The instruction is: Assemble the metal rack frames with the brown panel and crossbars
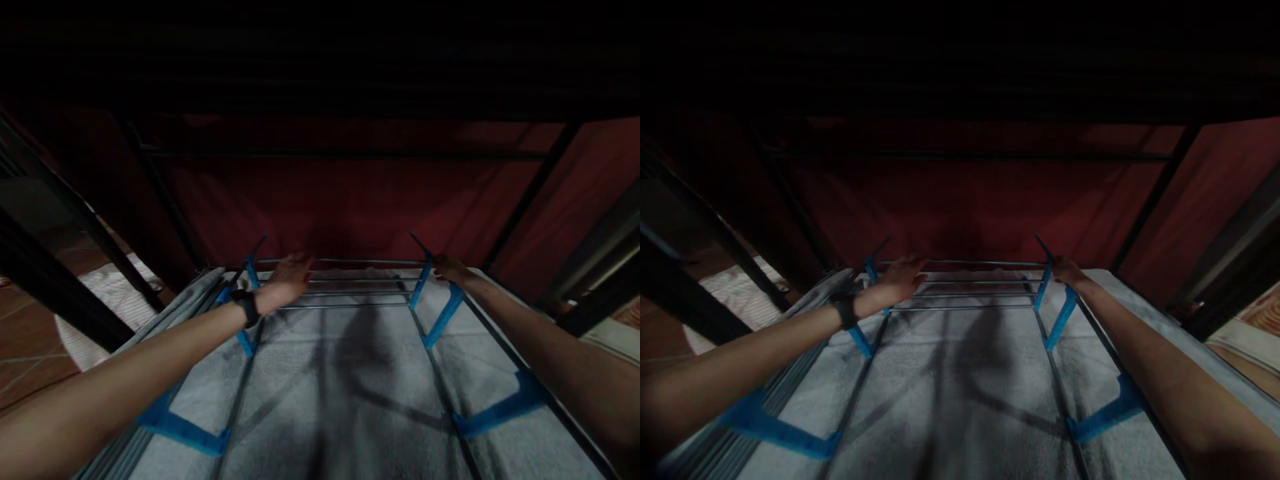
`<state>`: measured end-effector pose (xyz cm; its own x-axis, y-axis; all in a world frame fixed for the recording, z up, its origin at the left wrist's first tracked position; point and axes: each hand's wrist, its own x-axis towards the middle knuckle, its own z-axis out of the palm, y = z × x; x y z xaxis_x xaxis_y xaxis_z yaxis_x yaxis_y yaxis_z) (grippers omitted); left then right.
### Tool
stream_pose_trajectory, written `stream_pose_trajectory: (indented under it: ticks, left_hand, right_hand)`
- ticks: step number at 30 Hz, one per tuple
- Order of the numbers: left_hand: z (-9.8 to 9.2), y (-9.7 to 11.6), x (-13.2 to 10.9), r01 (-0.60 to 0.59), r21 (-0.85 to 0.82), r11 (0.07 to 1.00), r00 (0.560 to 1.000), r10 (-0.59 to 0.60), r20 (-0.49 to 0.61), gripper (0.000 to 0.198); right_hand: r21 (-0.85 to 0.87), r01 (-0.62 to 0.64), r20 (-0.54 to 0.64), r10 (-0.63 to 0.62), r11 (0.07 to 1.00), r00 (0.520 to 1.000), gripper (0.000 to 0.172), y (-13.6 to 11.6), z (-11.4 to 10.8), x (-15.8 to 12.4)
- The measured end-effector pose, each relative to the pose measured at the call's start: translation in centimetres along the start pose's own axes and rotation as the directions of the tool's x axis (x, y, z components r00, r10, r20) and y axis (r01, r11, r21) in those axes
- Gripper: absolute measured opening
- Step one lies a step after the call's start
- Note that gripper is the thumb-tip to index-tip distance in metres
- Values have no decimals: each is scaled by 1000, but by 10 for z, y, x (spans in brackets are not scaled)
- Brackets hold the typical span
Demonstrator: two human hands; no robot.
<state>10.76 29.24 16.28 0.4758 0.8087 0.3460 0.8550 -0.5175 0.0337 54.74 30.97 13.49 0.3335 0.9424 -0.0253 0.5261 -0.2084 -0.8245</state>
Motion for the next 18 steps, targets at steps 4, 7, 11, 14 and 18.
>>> stream_pose_trajectory:
  ticks: [4,7,11,14,18]
  left_hand:
    - [53,68,60,-176,7,984,983,176,-47,47]
    - [88,101,99,-258,22,966,962,259,-90,43]
    - [119,125,138,-264,-30,964,962,262,-74,31]
    - [133,132,155,-263,-73,962,964,259,-50,22]
    - [141,133,163,-296,-112,949,955,290,-68,25]
  right_hand:
    - [45,-72,-31,73,996,997,22,-2,7,12]
    - [46,-101,-40,103,994,994,27,0,9,25]
    - [50,-99,-28,101,994,995,28,4,10,42]
    - [58,-91,-12,92,994,996,27,7,12,49]
    - [47,-70,23,69,996,997,32,14,17,56]
